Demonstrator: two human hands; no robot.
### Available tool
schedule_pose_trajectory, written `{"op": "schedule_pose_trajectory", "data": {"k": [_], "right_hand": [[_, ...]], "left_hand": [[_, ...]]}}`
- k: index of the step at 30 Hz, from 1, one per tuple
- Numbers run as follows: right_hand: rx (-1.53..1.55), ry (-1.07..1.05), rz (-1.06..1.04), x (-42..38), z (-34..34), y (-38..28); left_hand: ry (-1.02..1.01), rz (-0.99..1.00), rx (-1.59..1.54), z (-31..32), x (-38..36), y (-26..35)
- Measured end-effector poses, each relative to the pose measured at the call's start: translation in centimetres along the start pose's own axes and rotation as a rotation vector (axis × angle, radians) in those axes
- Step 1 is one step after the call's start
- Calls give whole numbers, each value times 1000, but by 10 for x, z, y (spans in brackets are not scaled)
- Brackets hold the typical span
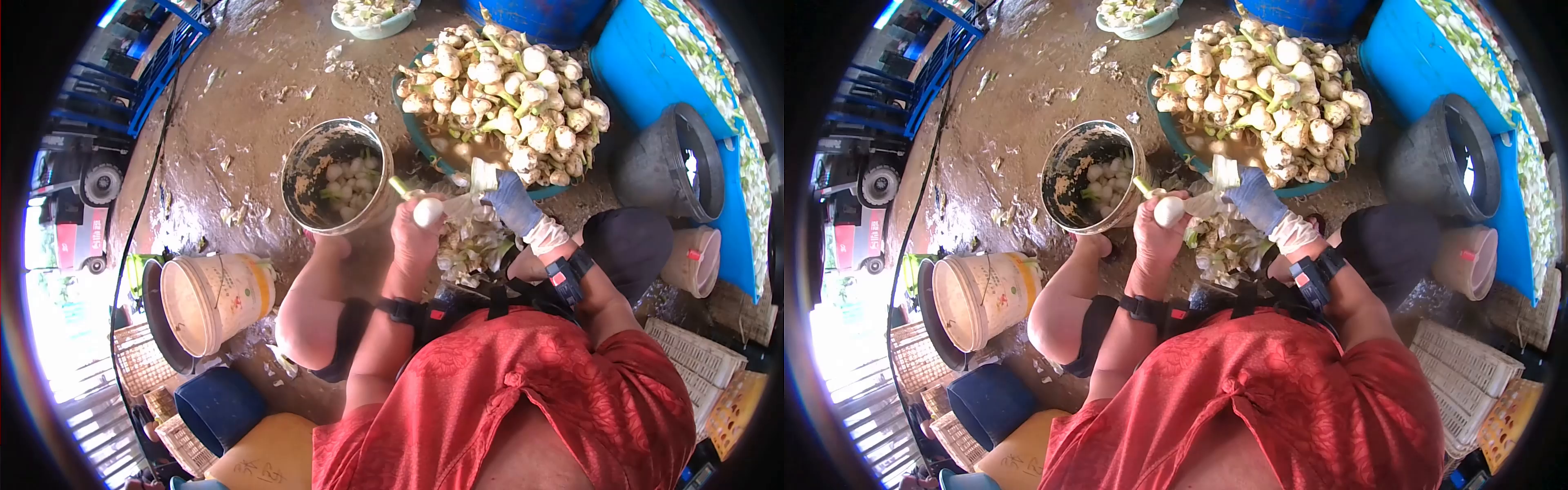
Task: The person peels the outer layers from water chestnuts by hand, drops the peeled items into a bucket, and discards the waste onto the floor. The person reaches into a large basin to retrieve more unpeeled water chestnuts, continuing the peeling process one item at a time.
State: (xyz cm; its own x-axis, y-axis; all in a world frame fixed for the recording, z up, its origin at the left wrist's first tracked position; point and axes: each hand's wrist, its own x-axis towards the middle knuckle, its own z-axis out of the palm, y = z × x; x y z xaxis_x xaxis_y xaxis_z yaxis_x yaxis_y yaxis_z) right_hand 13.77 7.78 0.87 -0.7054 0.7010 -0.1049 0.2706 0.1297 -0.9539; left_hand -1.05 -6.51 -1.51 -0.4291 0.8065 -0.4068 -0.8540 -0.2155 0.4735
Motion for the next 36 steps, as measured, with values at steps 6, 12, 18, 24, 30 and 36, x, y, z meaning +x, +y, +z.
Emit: {"op": "schedule_pose_trajectory", "data": {"k": [6, 12, 18, 24, 30, 36], "right_hand": [[-14, -201, 23, -24, -5, 26], [-502, -448, -137, -31, 10, 81], [177, -117, -149, -26, 50, 5], [435, -269, 354, -39, 51, 20], [528, -164, 254, -29, 65, 4], [477, -258, 629, -18, 58, 27]], "left_hand": [[54, 46, -186, -10, 11, 17], [70, 74, -167, -7, 10, 13], [51, 44, 137, 16, -11, -20], [85, 178, 243, -1, -7, -5], [75, 111, 236, -2, -9, -19], [296, 311, -19, -15, 8, 27]]}}
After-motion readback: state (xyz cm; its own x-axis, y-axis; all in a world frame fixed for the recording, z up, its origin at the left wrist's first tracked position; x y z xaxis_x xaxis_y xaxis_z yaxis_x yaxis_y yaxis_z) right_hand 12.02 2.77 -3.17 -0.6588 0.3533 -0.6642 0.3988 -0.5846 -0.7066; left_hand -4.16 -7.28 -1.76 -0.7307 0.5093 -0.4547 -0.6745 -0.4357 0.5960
